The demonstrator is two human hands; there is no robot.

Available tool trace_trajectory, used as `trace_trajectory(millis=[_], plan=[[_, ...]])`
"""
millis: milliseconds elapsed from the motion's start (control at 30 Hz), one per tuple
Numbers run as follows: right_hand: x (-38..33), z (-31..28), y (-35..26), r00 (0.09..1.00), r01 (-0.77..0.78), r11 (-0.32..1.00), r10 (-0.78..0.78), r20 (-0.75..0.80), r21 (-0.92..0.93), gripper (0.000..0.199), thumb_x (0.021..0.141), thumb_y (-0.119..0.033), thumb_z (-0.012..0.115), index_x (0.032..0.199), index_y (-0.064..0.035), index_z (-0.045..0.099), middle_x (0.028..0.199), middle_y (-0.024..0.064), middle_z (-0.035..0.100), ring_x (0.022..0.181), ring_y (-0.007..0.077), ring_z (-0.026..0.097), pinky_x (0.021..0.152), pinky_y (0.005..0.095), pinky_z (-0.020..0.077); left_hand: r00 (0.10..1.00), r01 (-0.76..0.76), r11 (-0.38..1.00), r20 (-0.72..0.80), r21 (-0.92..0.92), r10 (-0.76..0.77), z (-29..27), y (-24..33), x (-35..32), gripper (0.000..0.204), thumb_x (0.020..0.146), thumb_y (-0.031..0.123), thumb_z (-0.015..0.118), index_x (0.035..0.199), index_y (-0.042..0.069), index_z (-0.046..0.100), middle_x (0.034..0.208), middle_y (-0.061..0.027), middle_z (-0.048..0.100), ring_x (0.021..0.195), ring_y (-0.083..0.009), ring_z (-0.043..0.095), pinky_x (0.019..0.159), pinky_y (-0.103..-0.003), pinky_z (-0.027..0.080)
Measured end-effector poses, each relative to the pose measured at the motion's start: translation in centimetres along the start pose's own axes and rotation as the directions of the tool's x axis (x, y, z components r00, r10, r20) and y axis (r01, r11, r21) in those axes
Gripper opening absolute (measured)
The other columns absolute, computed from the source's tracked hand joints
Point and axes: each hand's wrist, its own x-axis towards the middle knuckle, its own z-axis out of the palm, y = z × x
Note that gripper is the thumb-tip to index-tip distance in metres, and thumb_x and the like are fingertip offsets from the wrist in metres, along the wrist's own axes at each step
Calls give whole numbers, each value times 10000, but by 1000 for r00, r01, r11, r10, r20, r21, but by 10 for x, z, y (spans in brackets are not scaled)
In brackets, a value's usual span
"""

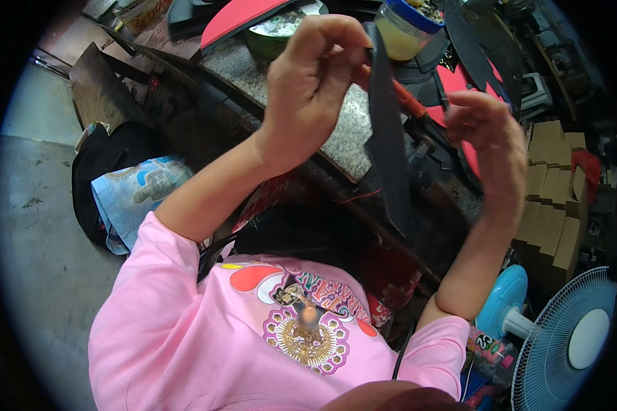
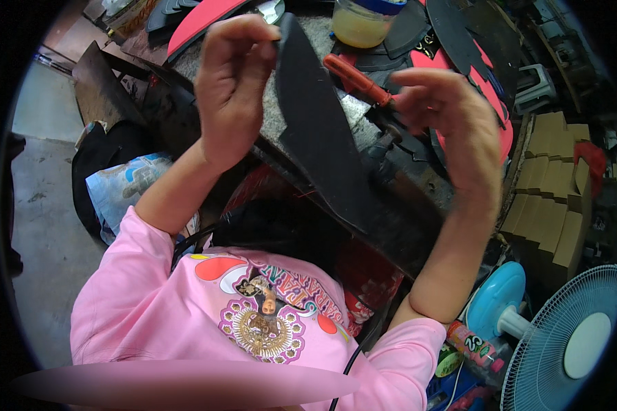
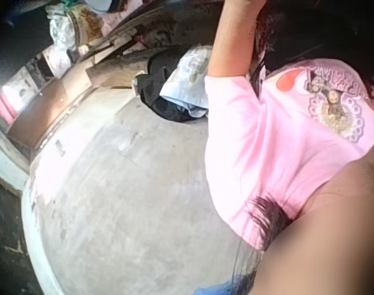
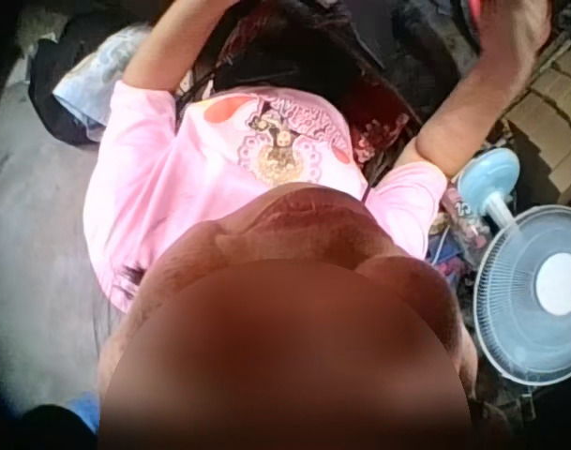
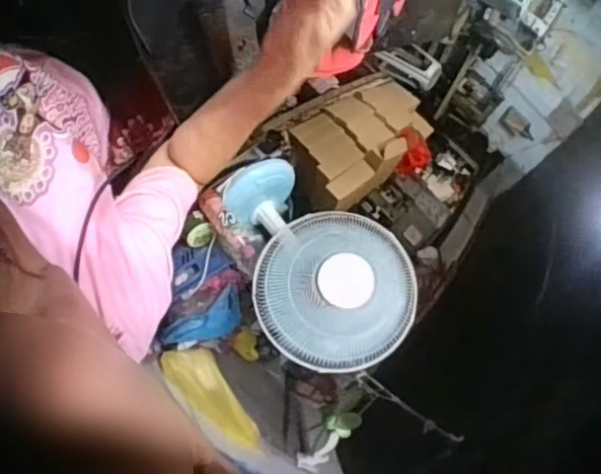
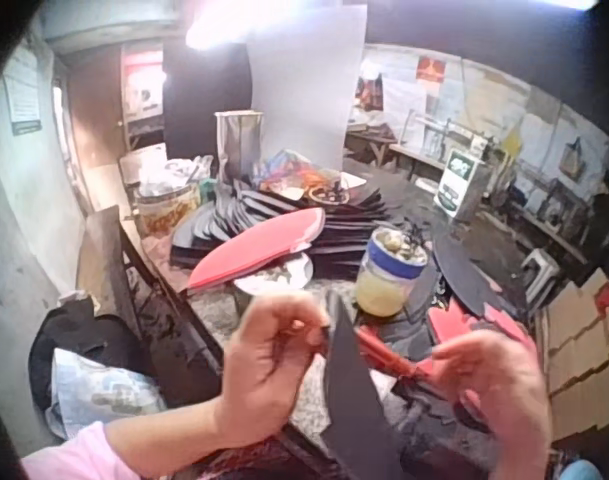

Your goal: The person uses a red-handled tool to stitch or press seams on pink and black shoe upper pieces. They repeatedly pick up pieces, align edges, apply the tool along seams, and place the finished pieces back on the workbench.

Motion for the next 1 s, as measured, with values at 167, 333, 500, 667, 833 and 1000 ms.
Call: trace_trajectory(millis=[167, 333, 500, 667, 833, 1000], plan=[[2, 37, 24, 977, -180, 982, 185, -109, 55, 349, 990, -352, 602, 1059, -18, 674, 858, 12, 658, 746, 69, 588, 645, 218, 457, 936, 350, 871, 170, -344, -309, 31, -11, 3, 118, 1001, 14, 538, 1116, 34, 554, 947, -1, 612, 838, -58, 588, 742, -218, 499], [7, 39, 23, 944, -168, 976, 200, -262, 139, 170, 944, -197, 696, 969, -33, 659, 762, -33, 629, 595, 23, 527, 524, 182, 403, 837, 540, 809, 250, -234, -487, 21, -20, 15, 160, 997, 143, 594, 1076, 12, 640, 905, 6, 639, 811, -46, 588, 703, -206, 484], [10, 48, 27, 922, -128, 977, 180, -343, 169, 162, 952, -179, 681, 976, -23, 641, 768, -25, 626, 561, 20, 517, 481, 176, 389, 779, 585, 807, 329, -75, -534, 10, -20, 14, 256, 984, 213, 626, 1048, -25, 694, 859, -19, 678, 772, -53, 603, 683, -214, 493], [10, 45, 31, 920, -173, 967, 227, -319, 188, 163, 950, -176, 682, 978, -22, 636, 771, -16, 627, 554, 18, 513, 473, 175, 385, 749, 605, 796, 343, -9, -566, 3, -19, 13, 249, 961, 219, 671, 1086, 6, 705, 871, 0, 686, 740, -33, 606, 644, -193, 483], [10, 47, 35, 924, -169, 976, 206, -321, 137, 163, 951, -185, 680, 956, -28, 635, 753, -22, 614, 565, 12, 516, 472, 173, 382, 757, 518, 830, 342, 208, -557, 1, -16, 9, 201, 946, 176, 675, 1033, -2, 705, 827, -1, 677, 694, -36, 593, 591, -189, 476], [7, 52, 31, 940, -206, 978, 203, -276, 18, 164, 961, -191, 663, 910, -41, 620, 727, -31, 586, 587, 11, 520, 477, 177, 386, 663, 610, 764, 391, 212, -638, -6, -17, 15, 143, 943, 110, 645, 995, -13, 695, 845, -14, 677, 714, -31, 588, 629, -184, 490]])
